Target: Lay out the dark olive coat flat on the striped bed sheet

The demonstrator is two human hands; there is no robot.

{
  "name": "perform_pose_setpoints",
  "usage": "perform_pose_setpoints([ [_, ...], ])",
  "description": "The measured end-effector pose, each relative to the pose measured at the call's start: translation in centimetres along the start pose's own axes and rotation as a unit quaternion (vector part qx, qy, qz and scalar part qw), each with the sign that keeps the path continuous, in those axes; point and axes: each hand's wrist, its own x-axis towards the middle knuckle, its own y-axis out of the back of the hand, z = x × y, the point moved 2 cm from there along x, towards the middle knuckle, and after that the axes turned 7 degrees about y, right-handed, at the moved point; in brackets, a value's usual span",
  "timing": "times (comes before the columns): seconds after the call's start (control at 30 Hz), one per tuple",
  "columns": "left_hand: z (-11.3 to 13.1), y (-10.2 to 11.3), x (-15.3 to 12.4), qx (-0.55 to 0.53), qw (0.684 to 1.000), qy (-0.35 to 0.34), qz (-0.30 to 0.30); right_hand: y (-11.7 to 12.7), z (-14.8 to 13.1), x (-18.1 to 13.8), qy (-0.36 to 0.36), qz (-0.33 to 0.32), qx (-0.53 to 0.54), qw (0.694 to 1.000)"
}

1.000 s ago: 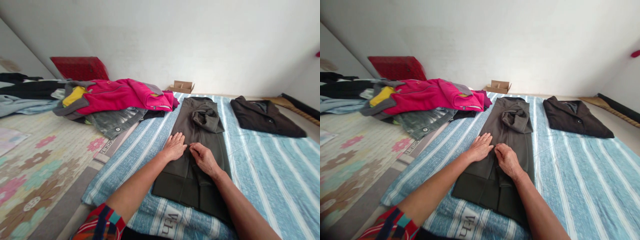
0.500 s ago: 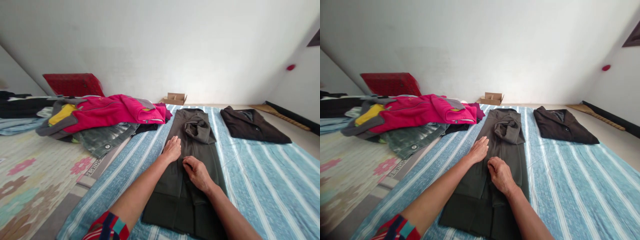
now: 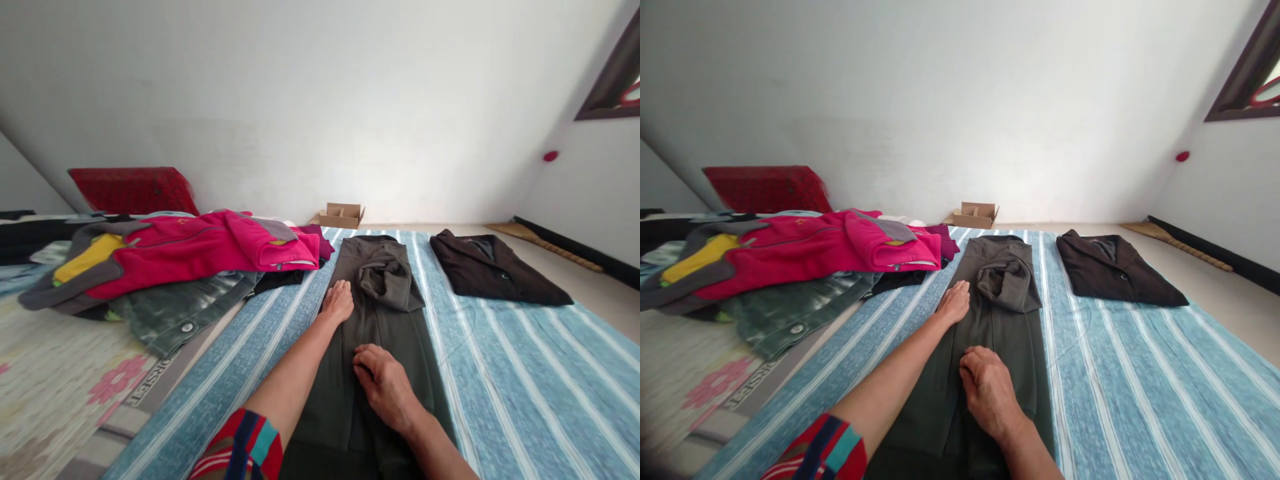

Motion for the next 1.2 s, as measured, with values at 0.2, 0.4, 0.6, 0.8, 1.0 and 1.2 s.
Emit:
perform_pose_setpoints([
  [0.2,-0.2,-1.3,1.5,0.014,0.999,0.025,-0.040,-0.3,0.0,0.0,0.001,0.004,-0.002,1.000],
  [0.4,-0.4,-1.4,2.0,0.017,0.995,0.015,-0.097,-0.5,0.0,0.0,-0.007,0.005,-0.006,1.000],
  [0.6,-0.7,-1.2,3.0,0.005,0.997,0.004,-0.078,-0.5,-0.1,0.0,-0.003,0.009,-0.010,1.000],
  [0.8,-0.9,-1.6,5.4,-0.016,1.000,0.008,-0.001,-0.9,0.4,-0.1,0.009,0.028,0.000,1.000],
  [1.0,-1.1,-2.5,8.4,-0.025,0.998,0.045,0.043,-1.4,1.0,-0.1,0.036,0.050,0.010,0.998],
  [1.2,-1.7,-3.3,11.1,-0.042,0.998,0.034,0.025,-2.0,2.2,-0.1,0.102,0.083,-0.028,0.991],
])
